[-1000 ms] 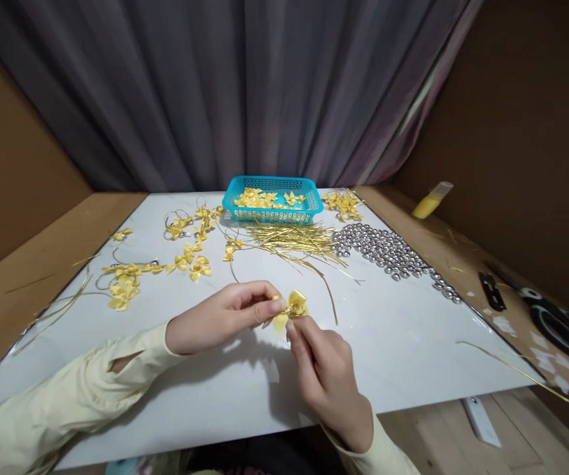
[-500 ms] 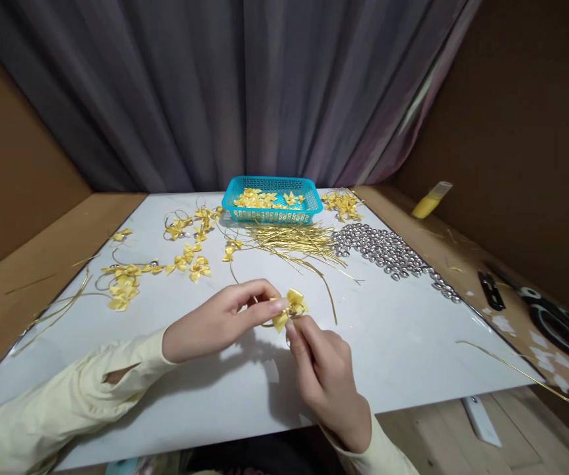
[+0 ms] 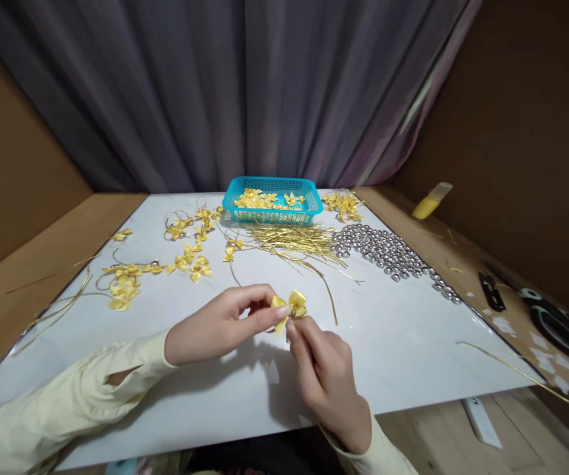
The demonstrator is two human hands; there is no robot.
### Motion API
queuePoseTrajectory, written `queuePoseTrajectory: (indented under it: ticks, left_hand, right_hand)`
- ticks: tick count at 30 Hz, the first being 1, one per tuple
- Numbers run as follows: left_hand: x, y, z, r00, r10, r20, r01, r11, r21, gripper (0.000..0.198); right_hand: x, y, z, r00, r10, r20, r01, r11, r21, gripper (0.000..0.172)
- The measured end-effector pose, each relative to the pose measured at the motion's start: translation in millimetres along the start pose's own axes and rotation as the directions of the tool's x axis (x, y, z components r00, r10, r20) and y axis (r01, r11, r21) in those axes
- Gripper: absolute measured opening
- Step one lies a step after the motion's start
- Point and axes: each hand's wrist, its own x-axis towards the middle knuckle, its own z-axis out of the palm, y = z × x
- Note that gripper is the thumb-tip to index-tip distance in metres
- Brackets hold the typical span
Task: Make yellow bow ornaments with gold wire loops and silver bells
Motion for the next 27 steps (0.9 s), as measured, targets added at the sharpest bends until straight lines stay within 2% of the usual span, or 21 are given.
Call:
queuePoseTrajectory:
  ticks: [12,18,22,27]
  left_hand:
    - [-0.3,-1.8,-2.1,0.997,0.044,0.065,-0.032,0.984,-0.175,0.020]
    - [1.1,-3.4,-2.6,0.996,0.058,0.071,-0.045,0.983,-0.177,0.018]
    - [0.2,-3.9,-1.9,0.995,0.086,0.051,-0.078,0.988,-0.135,0.018]
    - [-1.1,-4.5,-1.5,0.997,0.068,0.035,-0.065,0.994,-0.084,0.018]
  right_hand:
    - [1.1,-1.0,0.4,1.000,0.009,0.017,-0.009,1.000,-0.009,0.018]
    - [1.4,-0.2,1.1,1.000,0.000,0.020,0.000,1.000,0.009,0.017]
    - [1.6,-0.8,1.3,1.000,0.009,0.014,-0.009,1.000,0.004,0.017]
    - [1.9,-1.6,1.0,1.000,0.016,0.000,-0.016,1.000,-0.014,0.018]
